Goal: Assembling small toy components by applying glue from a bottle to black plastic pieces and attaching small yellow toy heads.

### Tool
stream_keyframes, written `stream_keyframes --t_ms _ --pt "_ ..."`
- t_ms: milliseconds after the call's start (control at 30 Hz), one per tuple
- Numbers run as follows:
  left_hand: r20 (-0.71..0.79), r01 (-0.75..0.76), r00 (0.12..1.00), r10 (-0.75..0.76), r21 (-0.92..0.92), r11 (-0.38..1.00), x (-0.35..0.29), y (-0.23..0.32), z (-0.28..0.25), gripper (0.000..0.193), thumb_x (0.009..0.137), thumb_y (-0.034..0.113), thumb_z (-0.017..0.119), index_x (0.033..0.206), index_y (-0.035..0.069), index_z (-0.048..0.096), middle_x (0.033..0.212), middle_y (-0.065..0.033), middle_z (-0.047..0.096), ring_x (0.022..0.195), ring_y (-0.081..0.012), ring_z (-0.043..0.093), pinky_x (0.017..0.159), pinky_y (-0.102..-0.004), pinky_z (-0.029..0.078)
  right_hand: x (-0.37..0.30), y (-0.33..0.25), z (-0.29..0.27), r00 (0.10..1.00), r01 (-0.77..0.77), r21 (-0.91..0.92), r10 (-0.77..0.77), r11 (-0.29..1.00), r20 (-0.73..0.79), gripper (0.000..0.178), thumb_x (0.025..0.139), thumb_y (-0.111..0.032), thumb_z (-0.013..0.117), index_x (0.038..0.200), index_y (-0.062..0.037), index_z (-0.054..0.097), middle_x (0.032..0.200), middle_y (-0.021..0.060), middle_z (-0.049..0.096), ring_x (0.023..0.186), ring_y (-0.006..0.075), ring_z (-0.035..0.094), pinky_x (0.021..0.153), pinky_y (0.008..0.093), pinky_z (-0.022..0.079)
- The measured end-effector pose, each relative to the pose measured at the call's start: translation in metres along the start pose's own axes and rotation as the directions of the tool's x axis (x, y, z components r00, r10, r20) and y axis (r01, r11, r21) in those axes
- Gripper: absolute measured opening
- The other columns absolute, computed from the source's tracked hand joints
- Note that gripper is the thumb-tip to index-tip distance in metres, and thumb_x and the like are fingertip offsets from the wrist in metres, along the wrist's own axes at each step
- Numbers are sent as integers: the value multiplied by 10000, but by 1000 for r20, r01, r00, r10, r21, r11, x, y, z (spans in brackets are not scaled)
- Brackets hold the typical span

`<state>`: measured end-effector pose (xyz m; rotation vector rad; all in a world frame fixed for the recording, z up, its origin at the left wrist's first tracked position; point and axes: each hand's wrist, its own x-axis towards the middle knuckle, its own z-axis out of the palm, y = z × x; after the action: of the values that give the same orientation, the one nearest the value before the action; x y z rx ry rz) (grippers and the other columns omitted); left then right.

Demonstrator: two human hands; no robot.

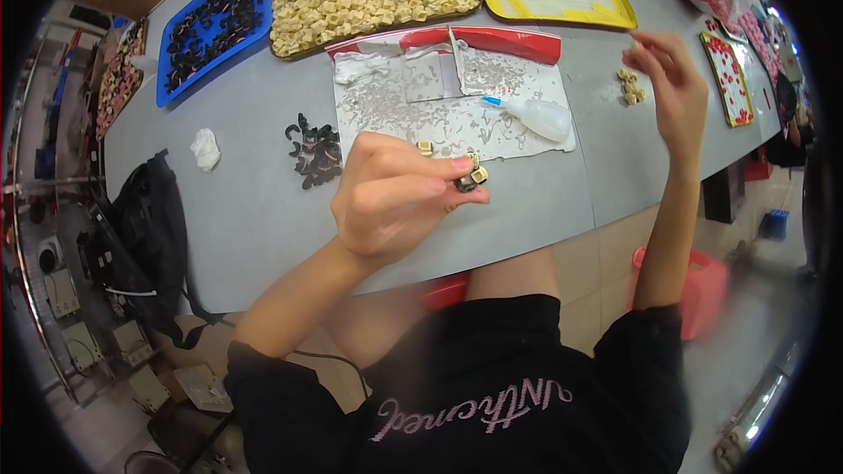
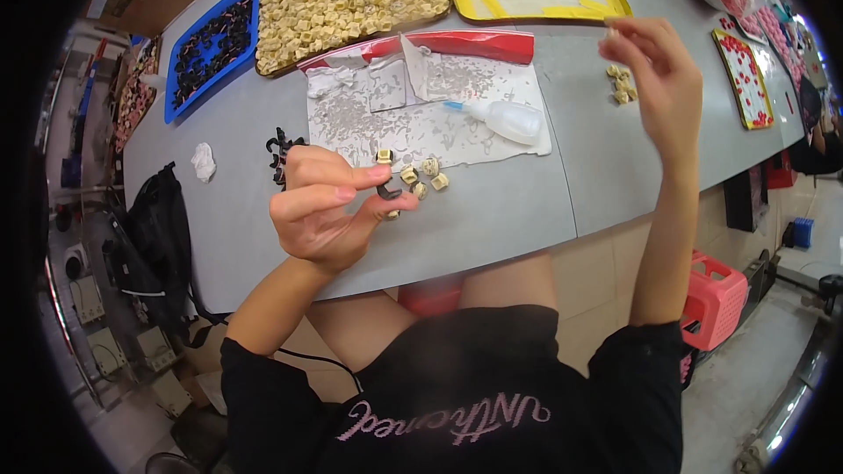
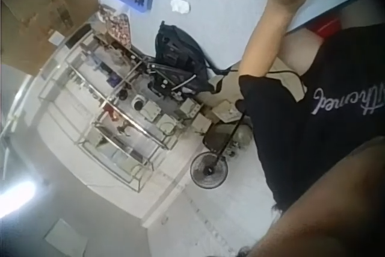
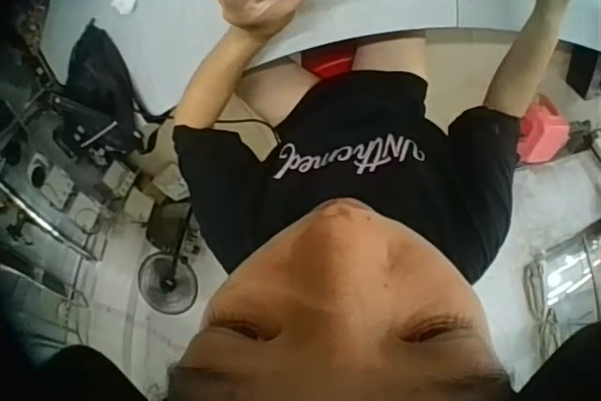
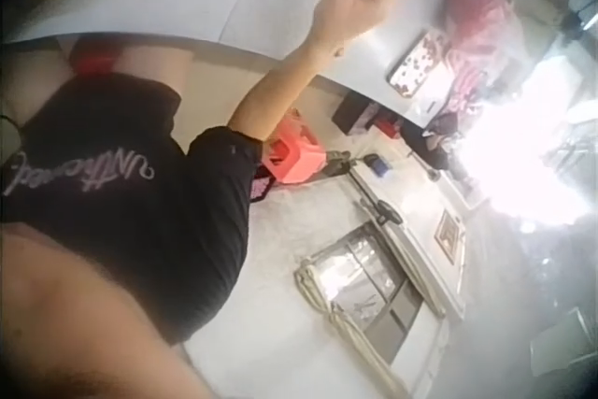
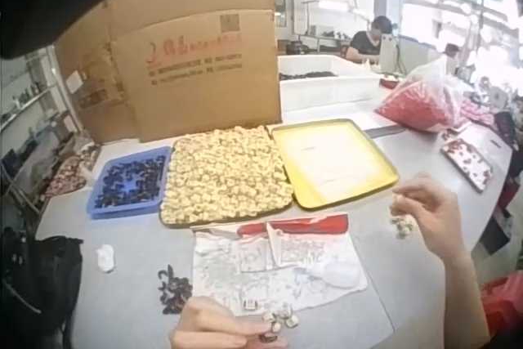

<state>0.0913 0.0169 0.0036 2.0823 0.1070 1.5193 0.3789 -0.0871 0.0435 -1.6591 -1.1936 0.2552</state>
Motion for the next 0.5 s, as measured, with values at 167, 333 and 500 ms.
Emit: stream_keyframes --t_ms 167,333,500 --pt "82 -8 997 10 -18 1000 -1 7 -1 597 584 87 850 999 132 423 894 -30 656 672 -131 495 588 -242 374 -54 -38 43 987 159 419 -148 894 -61 238 788 128 571 1015 73 531 995 137 515 898 222 587 826 352 529" --pt "84 -2 996 8 -72 997 -3 8 1 585 596 102 846 1008 133 432 911 -28 659 667 -127 486 559 -233 367 -84 -56 78 965 194 425 -250 884 80 290 691 127 674 951 31 588 928 156 586 883 230 586 757 292 479" --pt "74 10 997 -3 -90 996 -3 9 1 587 593 107 847 1015 132 441 925 -31 665 671 -126 489 550 -226 362 -95 -63 97 981 105 572 -179 813 75 284 684 126 681 935 24 596 931 169 601 871 242 614 761 305 500"
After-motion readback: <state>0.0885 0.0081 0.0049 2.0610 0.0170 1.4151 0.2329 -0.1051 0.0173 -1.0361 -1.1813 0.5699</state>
